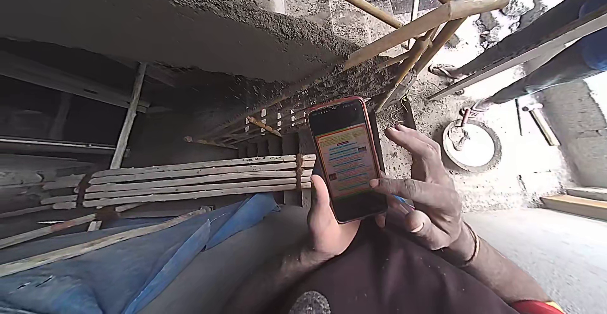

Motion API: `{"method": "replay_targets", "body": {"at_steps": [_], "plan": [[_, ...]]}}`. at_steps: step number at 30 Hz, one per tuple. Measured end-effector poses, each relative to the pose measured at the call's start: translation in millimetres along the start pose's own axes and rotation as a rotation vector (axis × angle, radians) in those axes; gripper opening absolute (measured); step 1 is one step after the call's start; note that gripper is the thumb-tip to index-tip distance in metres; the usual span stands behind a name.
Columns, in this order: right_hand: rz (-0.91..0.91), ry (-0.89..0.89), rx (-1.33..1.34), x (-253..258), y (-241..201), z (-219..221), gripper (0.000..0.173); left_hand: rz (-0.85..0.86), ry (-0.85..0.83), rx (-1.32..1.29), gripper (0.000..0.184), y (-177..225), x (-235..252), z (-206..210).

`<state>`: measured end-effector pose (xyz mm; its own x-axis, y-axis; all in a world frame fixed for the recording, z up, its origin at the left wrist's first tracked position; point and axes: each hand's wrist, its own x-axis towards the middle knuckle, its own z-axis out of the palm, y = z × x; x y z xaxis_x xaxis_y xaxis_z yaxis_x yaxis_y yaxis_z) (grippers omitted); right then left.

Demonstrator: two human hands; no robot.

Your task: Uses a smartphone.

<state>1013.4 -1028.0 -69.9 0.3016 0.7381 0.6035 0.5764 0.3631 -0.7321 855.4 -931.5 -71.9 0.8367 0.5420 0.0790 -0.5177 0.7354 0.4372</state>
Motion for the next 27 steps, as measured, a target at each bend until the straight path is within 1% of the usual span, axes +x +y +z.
{"method": "replay_targets", "body": {"at_steps": [8,20,27], "plan": [[-0.022,-0.012,0.014,0.5,-2.1,-0.7,0.054,0.029,0.054,-0.01,0.06,-1.9,-0.8,0.0],[-0.039,-0.017,0.029,-0.2,-3.3,-0.7,0.048,0.019,0.047,-0.009,0.061,-1.7,-0.2,0.6],[-0.03,-0.011,0.025,-0.8,-3.2,-0.4,0.048,0.02,0.062,-0.008,0.063,-2.8,-0.6,-0.1]]}}
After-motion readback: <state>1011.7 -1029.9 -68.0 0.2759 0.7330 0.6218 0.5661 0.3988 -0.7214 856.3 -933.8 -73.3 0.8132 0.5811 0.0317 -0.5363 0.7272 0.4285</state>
